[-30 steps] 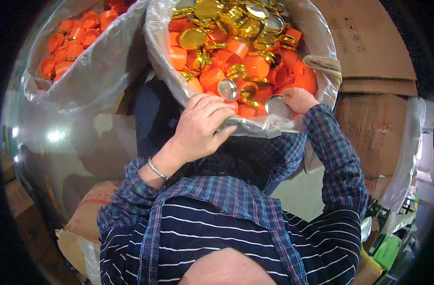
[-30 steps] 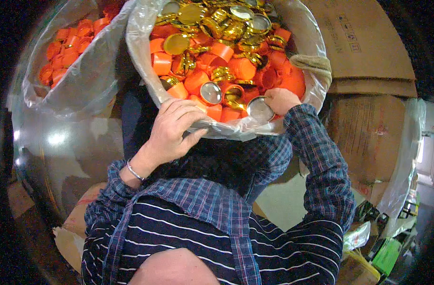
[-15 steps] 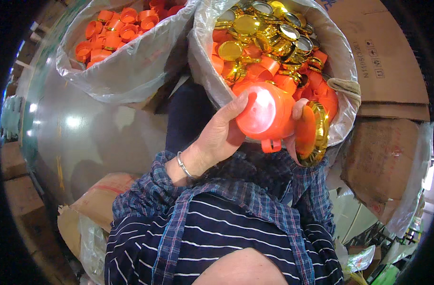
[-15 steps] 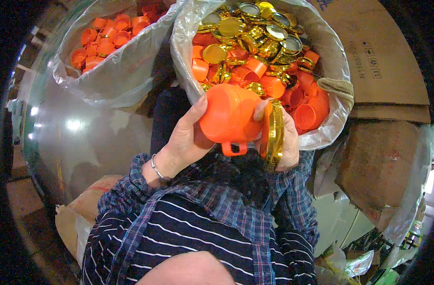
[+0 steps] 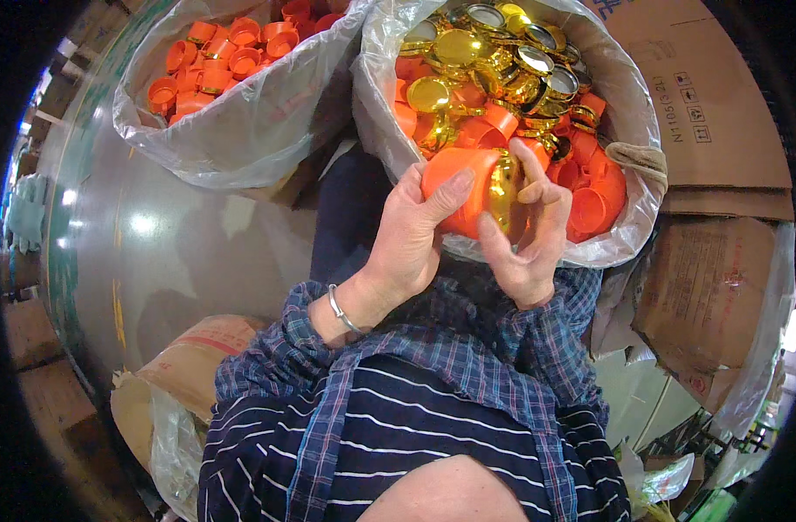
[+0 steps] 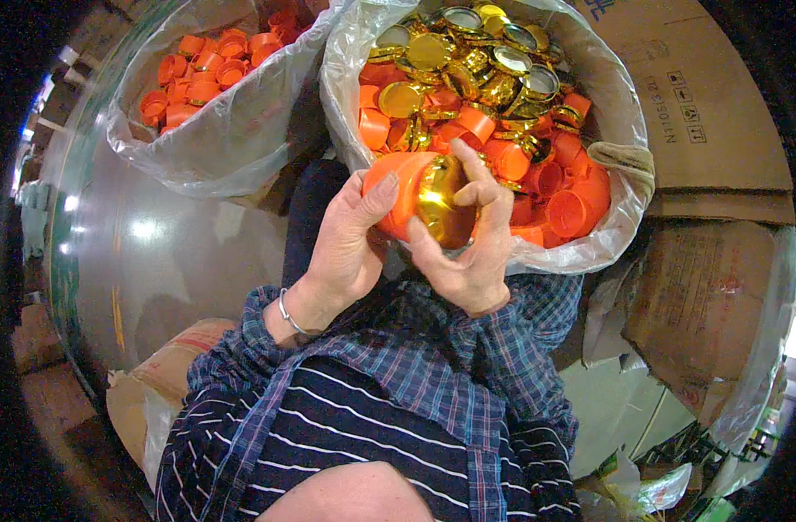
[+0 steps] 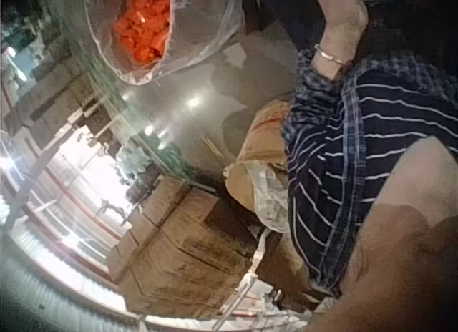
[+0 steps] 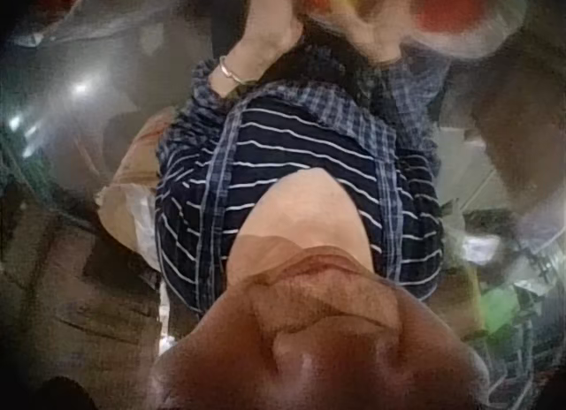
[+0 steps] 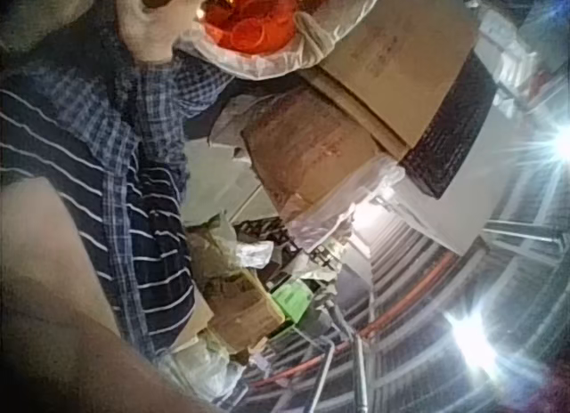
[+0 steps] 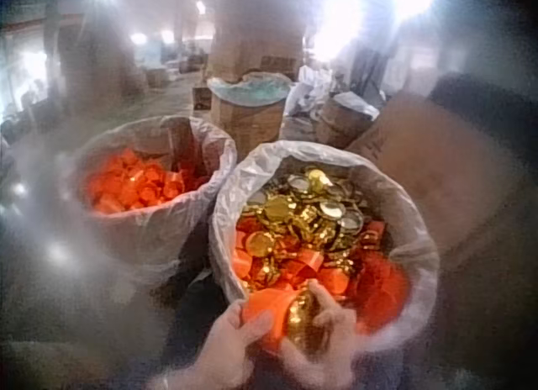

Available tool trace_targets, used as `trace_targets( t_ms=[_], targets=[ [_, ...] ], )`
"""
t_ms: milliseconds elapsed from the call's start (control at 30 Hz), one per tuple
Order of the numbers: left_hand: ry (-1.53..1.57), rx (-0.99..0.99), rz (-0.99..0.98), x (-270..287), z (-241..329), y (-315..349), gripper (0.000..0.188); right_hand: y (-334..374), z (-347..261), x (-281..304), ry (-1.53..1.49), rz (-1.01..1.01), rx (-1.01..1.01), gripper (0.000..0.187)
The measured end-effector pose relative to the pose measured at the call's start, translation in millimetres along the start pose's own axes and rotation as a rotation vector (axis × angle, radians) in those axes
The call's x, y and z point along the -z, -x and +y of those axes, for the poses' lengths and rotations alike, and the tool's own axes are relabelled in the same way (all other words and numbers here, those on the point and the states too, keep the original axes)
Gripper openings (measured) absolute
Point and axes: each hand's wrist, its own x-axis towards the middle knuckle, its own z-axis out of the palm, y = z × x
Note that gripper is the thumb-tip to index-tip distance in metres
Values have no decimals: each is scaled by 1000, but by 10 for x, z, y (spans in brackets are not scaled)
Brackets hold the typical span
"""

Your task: The person repeatedly picks orange plastic cups and gold-colored lids from a large bag, presses the lids onto the cups, and returns the assembled units to the same bag. The process is continuous and repetitive, with no visible change in the overall quantity of items.

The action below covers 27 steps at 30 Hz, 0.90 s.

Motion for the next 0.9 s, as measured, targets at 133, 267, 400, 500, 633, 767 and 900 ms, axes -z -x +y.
trace_targets(
  t_ms=[133, 267, 400, 500, 633, 767, 900],
  targets=[
    [-34, 22, 34, -64, -52, 42, 34, 47, -1, -57, 141, -44, 35, 60],
    [-72, -92, 106, -113, -40, 29, 30, -7, -15, -83, 323, -83, 95, 71],
    [-163, -193, 118, -137, -83, 33, 20, 42, 7, -165, 293, -25, 66, 64],
    [-264, -260, 107, -96, -134, 35, 22, 101, 54, -194, 341, -19, 65, 62],
    [-495, -357, 98, -48, -175, 9, 20, 133, 76, -279, 271, 45, -49, 60],
    [-434, -247, 75, -23, -54, -80, 20, 51, 28, -255, 208, 31, -125, 56],
    [-178, 129, -114, 23, 183, -140, 26, -148, -16, 28, -186, -105, -490, 42]
  ],
)
